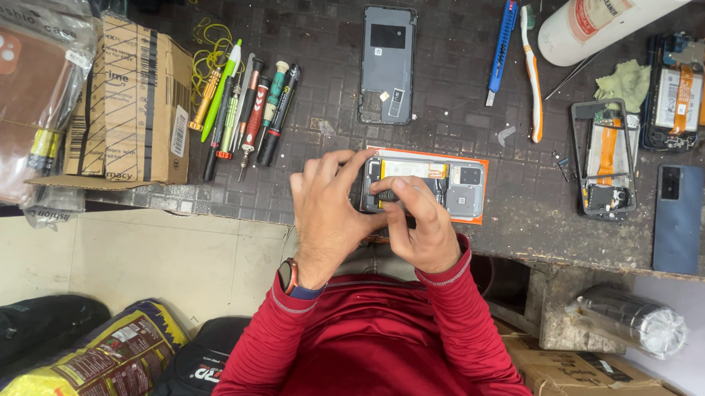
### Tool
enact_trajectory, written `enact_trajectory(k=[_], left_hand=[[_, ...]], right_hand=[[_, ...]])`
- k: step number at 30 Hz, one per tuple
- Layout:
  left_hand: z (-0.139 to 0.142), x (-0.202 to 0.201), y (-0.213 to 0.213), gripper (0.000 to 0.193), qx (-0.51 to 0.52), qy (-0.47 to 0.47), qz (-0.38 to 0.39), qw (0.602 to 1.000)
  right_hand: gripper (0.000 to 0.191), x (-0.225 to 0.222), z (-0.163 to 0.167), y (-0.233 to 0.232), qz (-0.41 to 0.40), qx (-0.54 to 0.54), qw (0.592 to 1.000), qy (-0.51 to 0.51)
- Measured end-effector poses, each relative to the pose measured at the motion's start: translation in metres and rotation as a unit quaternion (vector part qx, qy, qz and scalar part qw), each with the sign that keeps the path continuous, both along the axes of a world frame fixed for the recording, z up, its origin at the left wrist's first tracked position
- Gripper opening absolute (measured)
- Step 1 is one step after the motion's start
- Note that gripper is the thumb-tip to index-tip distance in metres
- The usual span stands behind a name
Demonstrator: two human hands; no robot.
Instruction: The person uses a screwdriver to remove screws from a disassembled smartphone chassis on a workbench. They repeatedly pick up screws, unscrew them from the device, and place them on the table while handling the phone's internal components.
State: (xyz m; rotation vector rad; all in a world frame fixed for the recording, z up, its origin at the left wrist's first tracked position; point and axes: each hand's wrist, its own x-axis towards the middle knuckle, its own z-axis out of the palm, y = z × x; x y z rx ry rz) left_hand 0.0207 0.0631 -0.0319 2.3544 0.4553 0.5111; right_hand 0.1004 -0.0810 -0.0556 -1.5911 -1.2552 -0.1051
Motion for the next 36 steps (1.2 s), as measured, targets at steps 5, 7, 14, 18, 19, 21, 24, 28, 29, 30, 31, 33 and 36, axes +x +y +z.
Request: enact_trajectory(k=[5, 7, 14, 18, 19, 21, 24, 28, 29, 30, 31, 33, 36], left_hand=[[0.001, 0.000, 0.001, 0.085, 0.002, 0.000, 0.000, 1.000], [0.002, 0.000, 0.000, 0.084, 0.003, 0.004, 0.001, 1.000], [0.000, -0.001, 0.000, 0.084, 0.000, -0.009, -0.001, 1.000], [-0.003, -0.001, 0.000, 0.079, 0.008, -0.015, 0.000, 1.000], [-0.003, -0.001, 0.001, 0.079, 0.009, -0.015, 0.000, 1.000], [-0.003, -0.001, 0.000, 0.078, 0.002, -0.017, 0.000, 1.000], [-0.001, -0.001, 0.000, 0.080, 0.000, -0.016, 0.000, 1.000], [0.003, 0.000, 0.000, 0.086, -0.004, 0.002, -0.004, 1.000], [0.004, 0.000, 0.000, 0.086, -0.005, 0.002, -0.003, 1.000], [0.004, 0.000, 0.000, 0.087, -0.006, 0.002, -0.002, 1.000], [0.004, 0.000, 0.000, 0.088, -0.007, 0.001, -0.001, 1.000], [0.005, 0.000, 0.000, 0.087, -0.010, 0.005, -0.002, 1.000], [0.004, 0.001, 0.001, 0.088, -0.003, 0.007, -0.003, 1.000]], right_hand=[[0.071, 0.001, 0.001, 0.001, 0.006, -0.001, 1.000, 0.010], [0.071, 0.002, 0.003, 0.001, 0.015, -0.003, 1.000, 0.006], [0.067, 0.005, 0.017, -0.003, 0.033, -0.038, 0.999, 0.014], [0.063, 0.005, 0.022, 0.001, 0.018, -0.050, 0.998, -0.042], [0.062, 0.004, 0.022, 0.003, 0.013, -0.054, 0.998, -0.042], [0.059, 0.002, 0.020, 0.003, -0.001, -0.049, 0.998, -0.031], [0.060, 0.000, 0.010, 0.003, -0.027, -0.020, 0.999, -0.006], [0.073, -0.004, -0.009, -0.005, -0.015, 0.041, 0.990, 0.132], [0.077, -0.006, -0.012, -0.009, 0.001, 0.061, 0.979, 0.196], [0.077, -0.009, -0.016, -0.013, -0.006, 0.059, 0.979, 0.197], [0.078, -0.010, -0.018, -0.016, -0.012, 0.057, 0.979, 0.197], [0.079, -0.013, -0.023, -0.019, -0.016, 0.050, 0.980, 0.194], [0.078, -0.015, -0.026, -0.020, -0.016, 0.038, 0.982, 0.182]])
